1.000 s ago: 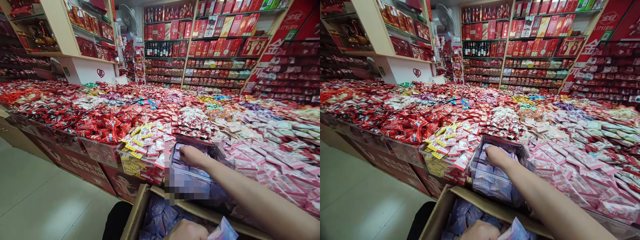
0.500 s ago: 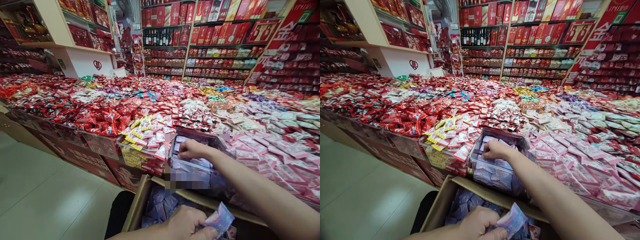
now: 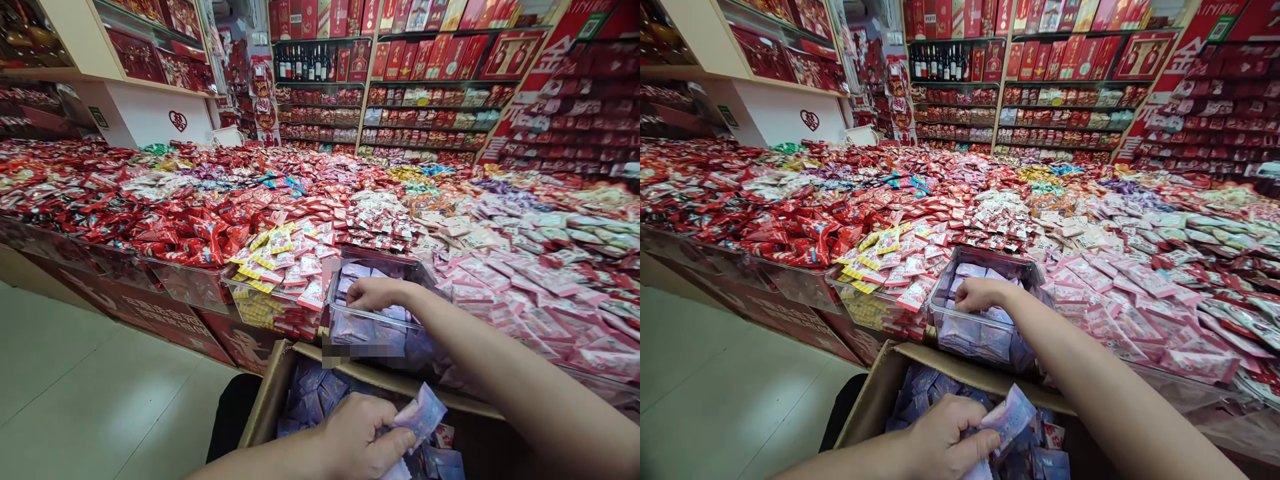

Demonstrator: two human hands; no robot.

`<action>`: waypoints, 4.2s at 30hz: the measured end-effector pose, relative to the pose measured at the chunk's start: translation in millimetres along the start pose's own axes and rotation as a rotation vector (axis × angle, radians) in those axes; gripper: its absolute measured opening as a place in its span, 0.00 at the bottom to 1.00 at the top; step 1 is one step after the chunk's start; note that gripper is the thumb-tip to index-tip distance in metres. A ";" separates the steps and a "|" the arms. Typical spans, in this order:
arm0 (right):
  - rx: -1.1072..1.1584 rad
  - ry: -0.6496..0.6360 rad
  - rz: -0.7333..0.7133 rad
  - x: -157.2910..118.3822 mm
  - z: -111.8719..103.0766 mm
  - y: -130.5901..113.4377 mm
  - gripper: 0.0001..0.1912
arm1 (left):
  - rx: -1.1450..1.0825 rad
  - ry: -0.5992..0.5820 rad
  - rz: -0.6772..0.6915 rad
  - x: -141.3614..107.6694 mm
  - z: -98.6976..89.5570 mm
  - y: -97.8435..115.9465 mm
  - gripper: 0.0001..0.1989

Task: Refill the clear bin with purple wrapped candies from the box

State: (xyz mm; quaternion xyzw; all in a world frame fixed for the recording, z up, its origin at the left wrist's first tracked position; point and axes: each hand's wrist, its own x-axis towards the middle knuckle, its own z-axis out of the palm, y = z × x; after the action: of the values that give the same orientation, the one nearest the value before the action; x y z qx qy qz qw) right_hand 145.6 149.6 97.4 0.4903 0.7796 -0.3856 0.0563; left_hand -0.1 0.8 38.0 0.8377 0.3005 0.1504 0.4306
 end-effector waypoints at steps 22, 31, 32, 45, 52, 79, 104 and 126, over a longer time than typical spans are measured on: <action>-0.428 0.126 0.165 -23.5 -6.0 -13.5 0.15 | -0.050 0.055 0.071 3.8 -6.4 1.9 0.16; -0.162 0.044 0.090 -29.3 1.7 -13.2 0.22 | -0.047 0.048 0.104 3.1 -3.4 0.4 0.15; -0.170 0.046 0.084 -29.8 1.7 -14.0 0.22 | -0.041 0.047 0.106 2.9 -3.4 0.7 0.14; -0.193 0.297 0.062 -27.3 2.5 -7.0 0.12 | -0.334 0.089 0.030 6.4 -8.6 -1.2 0.17; -0.029 0.810 -0.164 -89.2 17.7 -36.5 0.13 | -0.585 0.158 -0.011 6.9 -19.3 2.2 0.19; 1.148 0.982 -0.042 -111.4 136.7 -8.4 0.15 | -0.772 0.288 -0.098 14.5 -17.4 1.2 0.17; -0.320 0.422 0.193 -7.4 6.2 -0.5 0.12 | -0.039 0.141 0.251 -2.0 -6.7 4.2 0.11; -0.038 0.129 -0.059 -26.0 9.6 -3.4 0.18 | 0.082 0.143 0.339 -0.1 -0.6 -2.6 0.10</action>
State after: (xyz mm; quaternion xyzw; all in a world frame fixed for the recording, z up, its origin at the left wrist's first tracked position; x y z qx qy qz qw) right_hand 153.4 123.7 104.7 0.4898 0.8029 -0.3398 0.0036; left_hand -1.4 2.3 36.3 0.8804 0.1906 0.2677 0.3420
